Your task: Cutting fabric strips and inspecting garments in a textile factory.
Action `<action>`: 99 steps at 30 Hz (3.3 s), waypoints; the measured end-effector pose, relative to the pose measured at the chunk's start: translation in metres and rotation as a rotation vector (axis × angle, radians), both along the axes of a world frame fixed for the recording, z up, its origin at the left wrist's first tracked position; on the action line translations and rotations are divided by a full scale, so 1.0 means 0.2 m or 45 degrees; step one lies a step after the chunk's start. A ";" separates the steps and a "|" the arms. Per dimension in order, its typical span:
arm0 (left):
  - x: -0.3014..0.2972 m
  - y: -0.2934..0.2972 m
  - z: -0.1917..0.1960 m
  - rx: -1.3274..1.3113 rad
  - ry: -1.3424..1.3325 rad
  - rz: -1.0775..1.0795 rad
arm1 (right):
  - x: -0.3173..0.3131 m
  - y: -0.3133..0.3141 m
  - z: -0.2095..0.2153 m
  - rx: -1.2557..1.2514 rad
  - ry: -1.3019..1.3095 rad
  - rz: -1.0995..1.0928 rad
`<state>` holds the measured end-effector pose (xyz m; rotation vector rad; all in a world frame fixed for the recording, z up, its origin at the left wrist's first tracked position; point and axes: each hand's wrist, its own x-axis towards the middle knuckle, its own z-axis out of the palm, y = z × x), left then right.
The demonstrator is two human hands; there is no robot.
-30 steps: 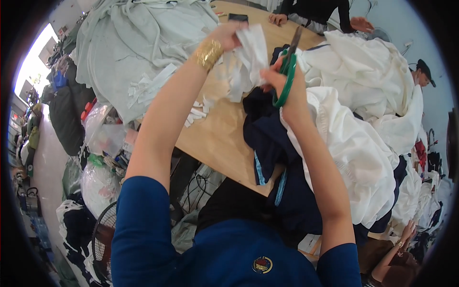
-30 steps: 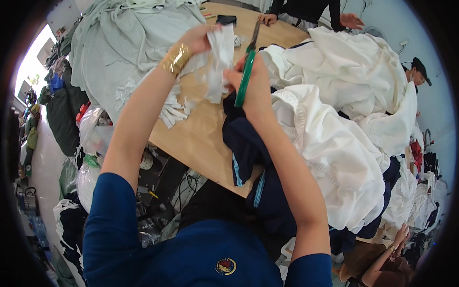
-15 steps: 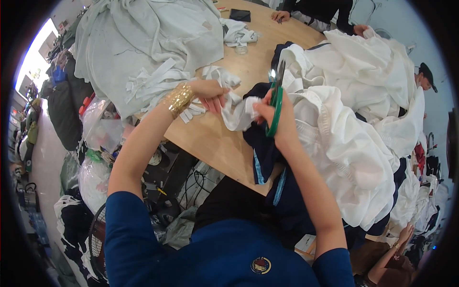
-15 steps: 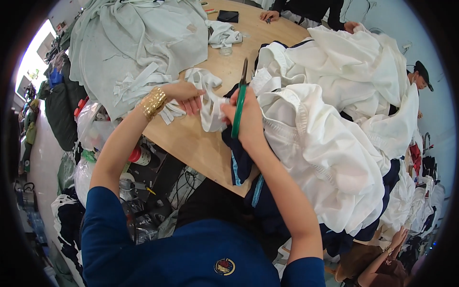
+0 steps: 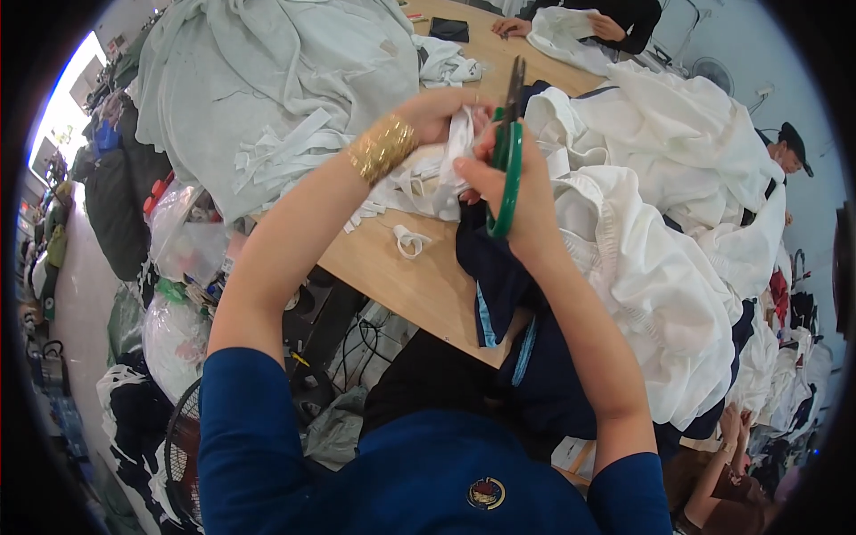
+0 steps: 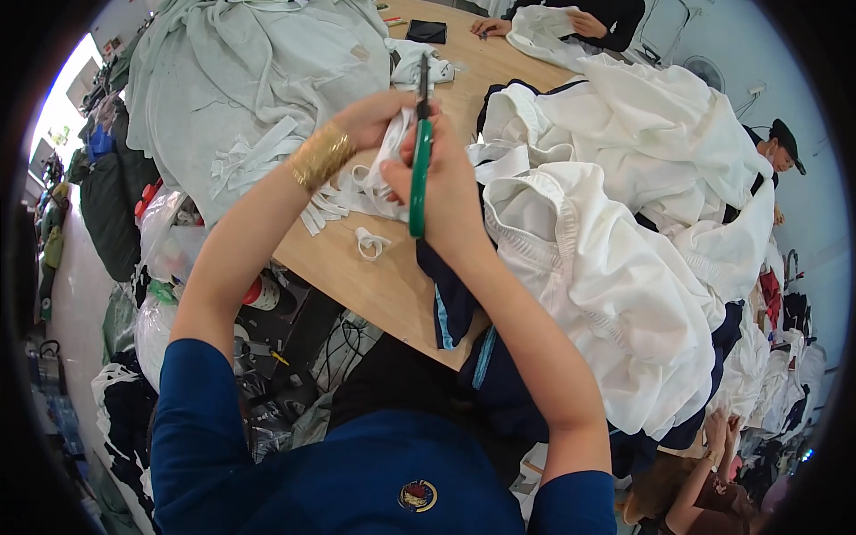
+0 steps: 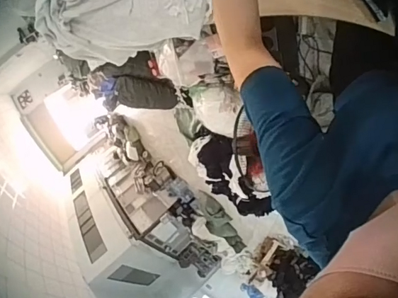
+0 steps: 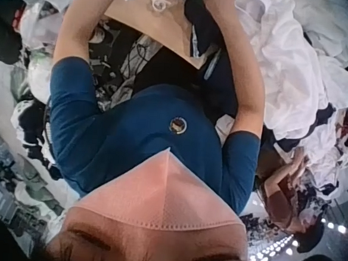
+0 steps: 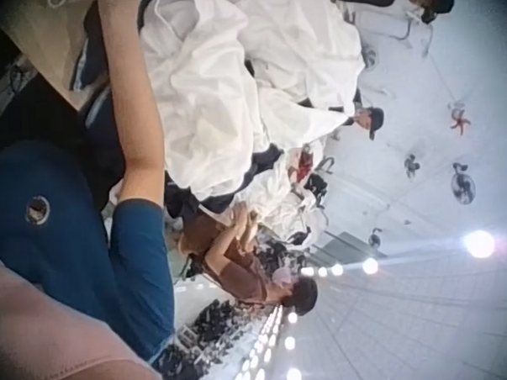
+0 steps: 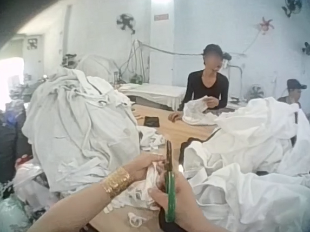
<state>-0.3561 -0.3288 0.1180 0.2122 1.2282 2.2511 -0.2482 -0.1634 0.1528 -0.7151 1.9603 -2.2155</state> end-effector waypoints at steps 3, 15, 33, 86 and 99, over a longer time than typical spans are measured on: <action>-0.28 -0.08 0.03 -0.187 0.088 0.264 | -0.06 0.02 0.02 0.017 -0.039 -0.059; -0.12 -0.11 -0.09 -2.090 0.455 -0.464 | -0.19 0.21 -0.03 -0.027 -0.020 -0.374; 0.32 -0.99 0.14 -2.613 0.764 0.393 | -0.29 0.16 0.03 0.142 0.032 -0.307; 1.21 0.10 -0.61 -0.156 -0.605 0.006 | 0.69 0.19 -0.71 0.043 -0.724 -0.039; 1.06 0.26 -0.65 0.643 -0.639 0.427 | 0.79 0.30 -0.79 0.462 -0.446 -0.040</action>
